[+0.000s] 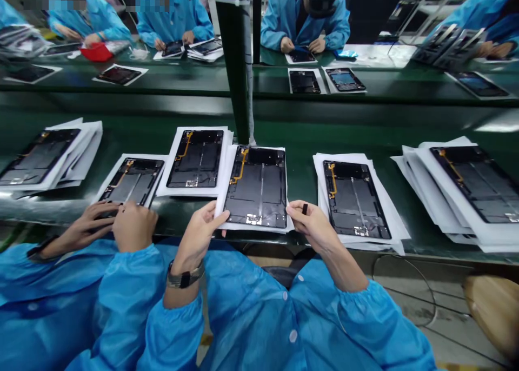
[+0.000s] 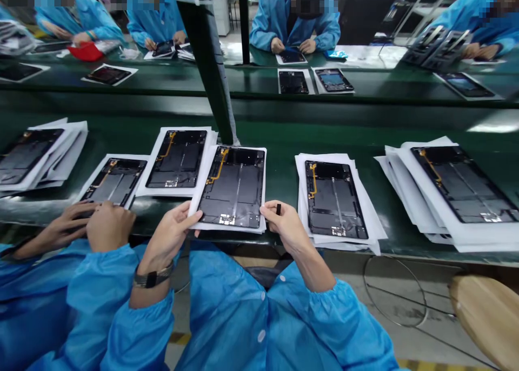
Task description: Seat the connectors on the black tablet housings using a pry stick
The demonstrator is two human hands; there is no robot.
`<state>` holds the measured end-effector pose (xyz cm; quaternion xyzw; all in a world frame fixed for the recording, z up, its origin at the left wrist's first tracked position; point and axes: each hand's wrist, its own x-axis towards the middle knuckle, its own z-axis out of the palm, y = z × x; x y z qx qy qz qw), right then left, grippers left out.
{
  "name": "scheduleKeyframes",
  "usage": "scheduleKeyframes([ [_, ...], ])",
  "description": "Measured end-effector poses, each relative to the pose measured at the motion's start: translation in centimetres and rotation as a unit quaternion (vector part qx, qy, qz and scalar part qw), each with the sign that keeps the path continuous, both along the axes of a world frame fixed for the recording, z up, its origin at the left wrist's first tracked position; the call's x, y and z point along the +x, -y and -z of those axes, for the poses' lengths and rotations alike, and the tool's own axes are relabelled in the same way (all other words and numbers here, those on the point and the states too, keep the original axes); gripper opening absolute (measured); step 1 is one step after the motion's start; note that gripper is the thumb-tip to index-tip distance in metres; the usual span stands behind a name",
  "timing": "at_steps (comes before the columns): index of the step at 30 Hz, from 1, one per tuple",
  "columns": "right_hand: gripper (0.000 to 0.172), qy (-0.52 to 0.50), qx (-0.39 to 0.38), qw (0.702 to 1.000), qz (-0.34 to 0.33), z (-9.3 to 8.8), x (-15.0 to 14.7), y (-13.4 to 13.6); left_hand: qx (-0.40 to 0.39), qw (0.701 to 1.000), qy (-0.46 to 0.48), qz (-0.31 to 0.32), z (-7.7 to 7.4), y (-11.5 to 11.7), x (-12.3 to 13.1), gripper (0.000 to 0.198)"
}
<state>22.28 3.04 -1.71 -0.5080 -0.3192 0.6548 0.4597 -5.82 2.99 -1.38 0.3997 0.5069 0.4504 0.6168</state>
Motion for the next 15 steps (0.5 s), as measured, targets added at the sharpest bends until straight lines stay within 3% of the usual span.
scheduleKeyframes([
  [4,0.043,0.009,0.015,1.0,-0.003,0.1,-0.2,-0.6,0.013,1.0,-0.009,-0.023,-0.2,-0.9,-0.9,0.047],
  [9,0.042,0.051,0.0,0.998,-0.023,1.2,-0.4,-1.1,0.007,0.995,-0.096,-0.006,0.5,-1.9,-2.0,0.052],
  [12,0.035,0.161,0.035,0.986,0.002,1.1,-0.9,-0.9,0.019,0.991,-0.135,-0.008,1.2,-1.9,-2.0,0.054],
  [15,0.028,0.276,0.094,0.956,0.009,0.4,-1.5,-0.5,0.05,0.976,-0.205,-0.048,1.7,-1.4,-1.6,0.054],
])
